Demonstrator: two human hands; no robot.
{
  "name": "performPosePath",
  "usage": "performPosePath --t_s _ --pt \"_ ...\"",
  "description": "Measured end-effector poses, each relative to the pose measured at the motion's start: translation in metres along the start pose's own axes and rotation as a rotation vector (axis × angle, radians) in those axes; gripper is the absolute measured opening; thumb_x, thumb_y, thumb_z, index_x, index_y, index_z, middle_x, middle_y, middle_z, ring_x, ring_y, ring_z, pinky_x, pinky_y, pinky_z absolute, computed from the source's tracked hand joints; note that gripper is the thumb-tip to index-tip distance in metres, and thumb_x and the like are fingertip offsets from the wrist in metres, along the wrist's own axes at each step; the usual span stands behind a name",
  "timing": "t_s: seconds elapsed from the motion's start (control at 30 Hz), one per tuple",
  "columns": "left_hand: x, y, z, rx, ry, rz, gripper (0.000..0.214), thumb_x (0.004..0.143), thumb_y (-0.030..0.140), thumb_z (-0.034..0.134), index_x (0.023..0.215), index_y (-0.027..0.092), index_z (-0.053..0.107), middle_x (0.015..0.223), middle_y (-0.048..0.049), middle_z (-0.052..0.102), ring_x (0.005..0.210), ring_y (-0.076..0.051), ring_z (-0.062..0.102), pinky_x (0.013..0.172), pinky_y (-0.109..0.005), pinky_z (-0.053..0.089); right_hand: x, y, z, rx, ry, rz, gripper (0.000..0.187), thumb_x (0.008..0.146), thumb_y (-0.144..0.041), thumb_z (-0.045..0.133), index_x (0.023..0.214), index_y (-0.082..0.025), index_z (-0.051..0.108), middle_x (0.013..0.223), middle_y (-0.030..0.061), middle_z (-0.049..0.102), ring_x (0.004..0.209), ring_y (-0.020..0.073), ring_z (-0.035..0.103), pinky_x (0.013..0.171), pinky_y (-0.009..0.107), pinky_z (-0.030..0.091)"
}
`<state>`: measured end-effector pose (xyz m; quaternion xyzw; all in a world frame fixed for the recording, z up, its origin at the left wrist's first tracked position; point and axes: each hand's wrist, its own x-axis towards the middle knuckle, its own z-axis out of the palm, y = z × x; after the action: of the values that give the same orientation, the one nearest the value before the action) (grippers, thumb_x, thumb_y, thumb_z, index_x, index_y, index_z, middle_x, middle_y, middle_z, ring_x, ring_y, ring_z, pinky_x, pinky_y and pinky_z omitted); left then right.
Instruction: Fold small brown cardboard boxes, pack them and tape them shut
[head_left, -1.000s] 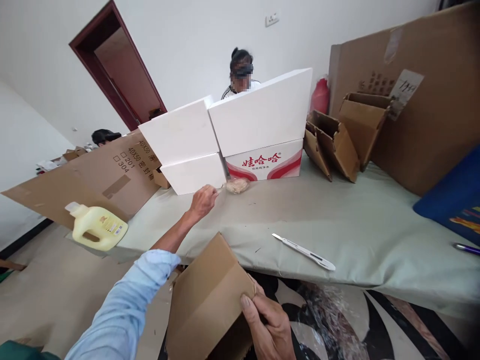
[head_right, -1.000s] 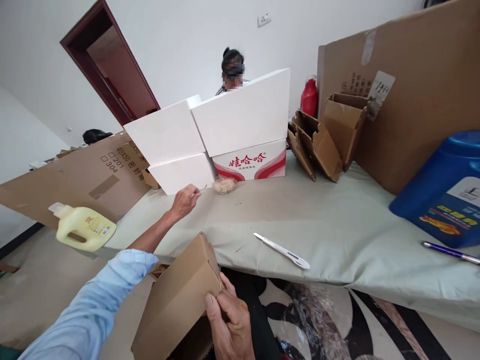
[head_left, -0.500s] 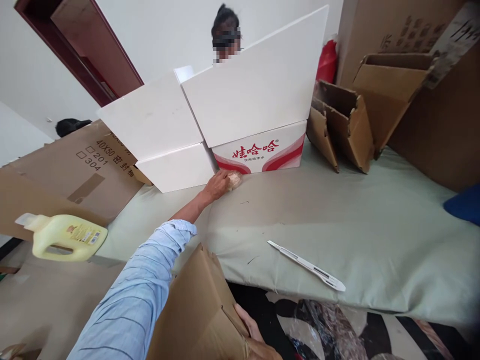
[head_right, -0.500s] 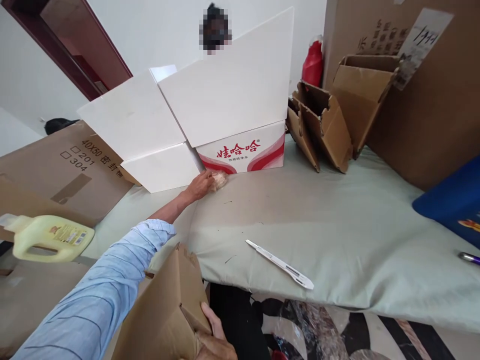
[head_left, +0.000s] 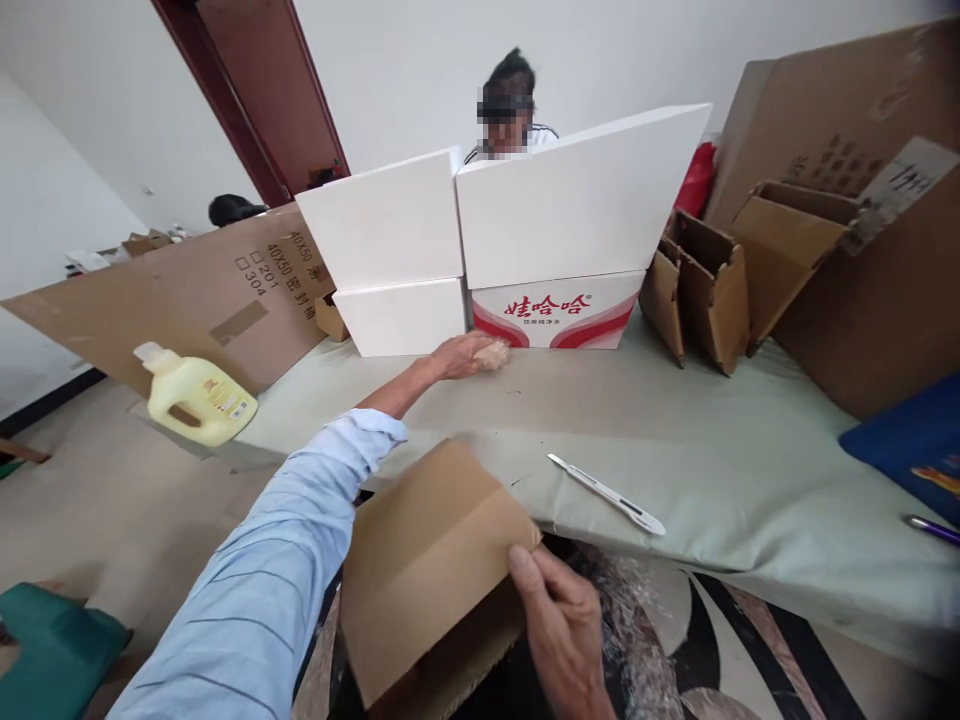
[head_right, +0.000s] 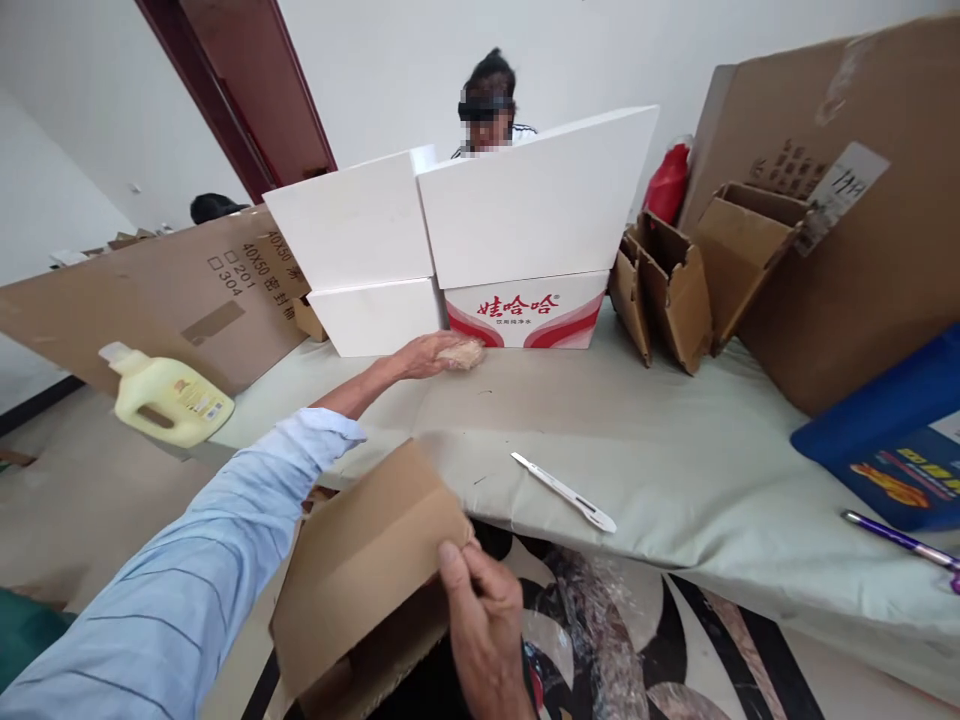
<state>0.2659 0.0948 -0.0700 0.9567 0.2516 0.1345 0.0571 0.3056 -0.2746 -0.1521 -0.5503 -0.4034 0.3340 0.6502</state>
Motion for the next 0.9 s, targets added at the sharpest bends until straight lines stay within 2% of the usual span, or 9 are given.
performPosePath --t_s 0.1,0.23,0.33,0.4,0.47,0.57,0.67,0.77,0.9 --pt "-0.068 0.021 -0.050 -0.065 0.044 0.021 0.047 0.098 0.021 0.061 0.144 0.015 0.068 0.156 -0.0178 0.061 0.144 -0.031 0.059 0.124 -0.047 0.045 0.008 -0.005 -0.004 0.001 0.087 0.098 0.060 0.095 -0.071 0.068 0.064 -0.020 0.066 0.065 0.0026 0.062 0.063 0.0198 0.058 0.058 0.028 0.048" --pt "-0.204 0.074 -0.104 -0.279 0.193 0.015 0.030 0.101 0.031 0.063 0.125 0.023 0.077 0.154 -0.0127 0.065 0.140 -0.031 0.063 0.120 -0.051 0.050 0.028 -0.011 0.000 0.045 0.164 0.114 0.063 0.087 -0.078 0.074 0.062 -0.020 0.068 0.064 0.0046 0.067 0.068 0.0225 0.065 0.067 0.031 0.053" --pt "-0.293 0.115 -0.115 -0.380 0.201 -0.061 0.019 0.100 0.033 0.065 0.107 0.026 0.082 0.157 -0.0111 0.064 0.139 -0.034 0.064 0.119 -0.056 0.052 0.042 -0.021 0.010 0.110 0.156 0.126 0.065 0.078 -0.082 0.079 0.061 -0.021 0.069 0.063 0.0062 0.069 0.064 0.0236 0.066 0.068 0.035 0.058" --pt "-0.329 0.131 -0.108 -0.402 0.122 -0.091 0.020 0.100 0.030 0.064 0.099 0.029 0.084 0.163 -0.0085 0.059 0.146 -0.037 0.058 0.123 -0.060 0.049 0.050 -0.028 0.018 0.103 0.129 0.122 0.065 0.077 -0.083 0.078 0.062 -0.020 0.070 0.064 0.0072 0.071 0.065 0.0243 0.069 0.068 0.037 0.060" --pt "-0.345 0.136 -0.096 -0.354 0.085 -0.094 0.023 0.100 0.026 0.062 0.097 0.030 0.085 0.167 -0.0075 0.055 0.154 -0.038 0.051 0.126 -0.062 0.044 0.057 -0.032 0.026 0.078 0.095 0.102 0.066 0.077 -0.084 0.077 0.065 -0.020 0.072 0.065 0.0078 0.072 0.066 0.0247 0.071 0.068 0.037 0.061" --pt "-0.349 0.127 -0.077 -0.245 0.124 -0.085 0.029 0.103 0.023 0.057 0.102 0.028 0.085 0.168 -0.0107 0.053 0.153 -0.039 0.051 0.125 -0.063 0.044 0.066 -0.034 0.034 0.040 0.039 0.056 0.070 0.074 -0.088 0.077 0.071 -0.018 0.075 0.070 0.0095 0.074 0.068 0.0253 0.073 0.071 0.039 0.064" --pt "-0.345 0.112 -0.065 -0.249 0.130 -0.095 0.039 0.106 0.024 0.054 0.136 0.031 0.077 0.166 -0.0122 0.054 0.149 -0.037 0.055 0.124 -0.058 0.046 0.070 -0.039 0.036 -0.089 -0.089 -0.055 0.071 0.084 -0.086 0.069 0.084 -0.016 0.081 0.085 0.0132 0.080 0.081 0.0287 0.077 0.080 0.043 0.065" --pt "-0.343 0.099 -0.063 -0.358 0.120 -0.153 0.057 0.106 0.032 0.057 0.163 0.032 0.054 0.166 -0.0126 0.052 0.151 -0.034 0.054 0.126 -0.052 0.046 0.070 -0.052 0.031 -0.399 -0.327 -0.359 0.057 0.103 -0.069 0.059 0.111 -0.018 0.084 0.115 0.0149 0.082 0.107 0.0318 0.076 0.102 0.050 0.058" --pt "-0.339 0.077 -0.071 -0.498 0.031 -0.193 0.069 0.098 0.046 0.071 0.163 0.031 0.054 0.163 -0.0132 0.051 0.151 -0.035 0.053 0.125 -0.049 0.047 0.081 -0.077 0.024 -0.790 -0.772 -0.758 0.048 0.110 -0.057 0.059 0.138 -0.022 0.075 0.137 0.0146 0.076 0.126 0.0318 0.069 0.112 0.049 0.051"
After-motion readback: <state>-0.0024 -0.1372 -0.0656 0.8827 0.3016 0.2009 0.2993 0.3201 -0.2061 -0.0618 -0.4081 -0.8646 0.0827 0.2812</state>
